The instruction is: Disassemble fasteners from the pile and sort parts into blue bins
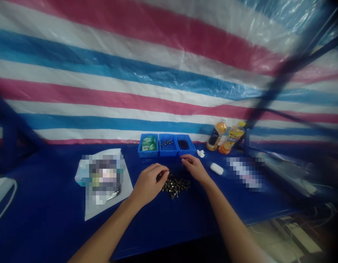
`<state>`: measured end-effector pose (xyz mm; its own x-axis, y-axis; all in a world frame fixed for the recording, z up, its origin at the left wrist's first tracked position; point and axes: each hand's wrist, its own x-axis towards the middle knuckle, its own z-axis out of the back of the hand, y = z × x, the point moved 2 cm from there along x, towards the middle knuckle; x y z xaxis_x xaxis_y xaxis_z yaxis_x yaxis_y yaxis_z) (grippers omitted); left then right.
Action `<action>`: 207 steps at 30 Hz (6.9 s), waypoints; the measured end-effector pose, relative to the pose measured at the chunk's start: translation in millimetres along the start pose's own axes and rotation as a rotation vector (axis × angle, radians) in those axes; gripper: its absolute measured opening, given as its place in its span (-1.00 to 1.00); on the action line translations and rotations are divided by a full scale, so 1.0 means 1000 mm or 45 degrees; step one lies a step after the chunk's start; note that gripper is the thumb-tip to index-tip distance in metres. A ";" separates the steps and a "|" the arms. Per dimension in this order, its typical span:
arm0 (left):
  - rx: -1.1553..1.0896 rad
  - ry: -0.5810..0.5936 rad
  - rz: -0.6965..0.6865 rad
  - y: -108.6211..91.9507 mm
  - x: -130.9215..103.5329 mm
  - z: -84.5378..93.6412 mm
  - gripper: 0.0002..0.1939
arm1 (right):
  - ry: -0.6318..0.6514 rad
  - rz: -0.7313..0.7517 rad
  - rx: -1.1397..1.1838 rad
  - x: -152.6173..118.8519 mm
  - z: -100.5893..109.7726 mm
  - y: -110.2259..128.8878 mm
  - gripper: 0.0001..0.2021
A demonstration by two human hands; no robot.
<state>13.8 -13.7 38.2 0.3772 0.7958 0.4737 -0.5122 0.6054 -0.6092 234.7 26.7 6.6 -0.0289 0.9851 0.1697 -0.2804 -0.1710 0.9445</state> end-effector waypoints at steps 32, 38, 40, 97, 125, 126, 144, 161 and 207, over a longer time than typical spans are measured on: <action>0.017 0.028 0.030 -0.001 -0.002 -0.002 -0.81 | 0.263 0.341 -1.248 -0.014 -0.007 0.004 -0.52; 0.019 0.044 0.034 0.000 -0.002 -0.002 -0.82 | 0.170 0.247 -1.415 -0.014 0.000 0.005 -0.59; 0.020 0.046 0.038 0.000 -0.002 -0.003 -0.82 | 0.159 0.207 -1.433 -0.013 0.001 0.003 -0.59; 0.089 0.168 0.000 -0.001 -0.002 -0.006 -0.82 | 0.228 -0.492 0.981 -0.005 0.002 0.013 -0.70; 0.133 0.222 0.013 -0.001 -0.002 -0.006 -0.82 | 0.310 0.272 -0.662 -0.006 -0.014 0.002 -0.85; 0.128 0.214 0.017 -0.001 -0.002 -0.006 -0.82 | 0.284 0.245 -0.592 -0.006 -0.013 0.001 -0.86; 0.107 0.107 0.098 -0.001 -0.001 -0.004 -0.81 | 0.401 0.100 0.060 -0.012 -0.021 0.010 -0.60; -0.078 0.089 0.091 0.004 0.000 -0.007 -0.86 | 0.516 0.264 -0.164 -0.021 -0.029 0.029 -0.80; -0.056 0.019 0.087 -0.001 0.002 0.002 -0.81 | -0.078 0.035 -0.379 -0.001 -0.001 -0.004 -0.69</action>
<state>13.2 -12.5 41.0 0.3544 0.8351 0.4207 -0.5027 0.5496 -0.6673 235.2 26.9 2.3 0.0149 0.9756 0.2188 -0.5494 -0.1749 0.8170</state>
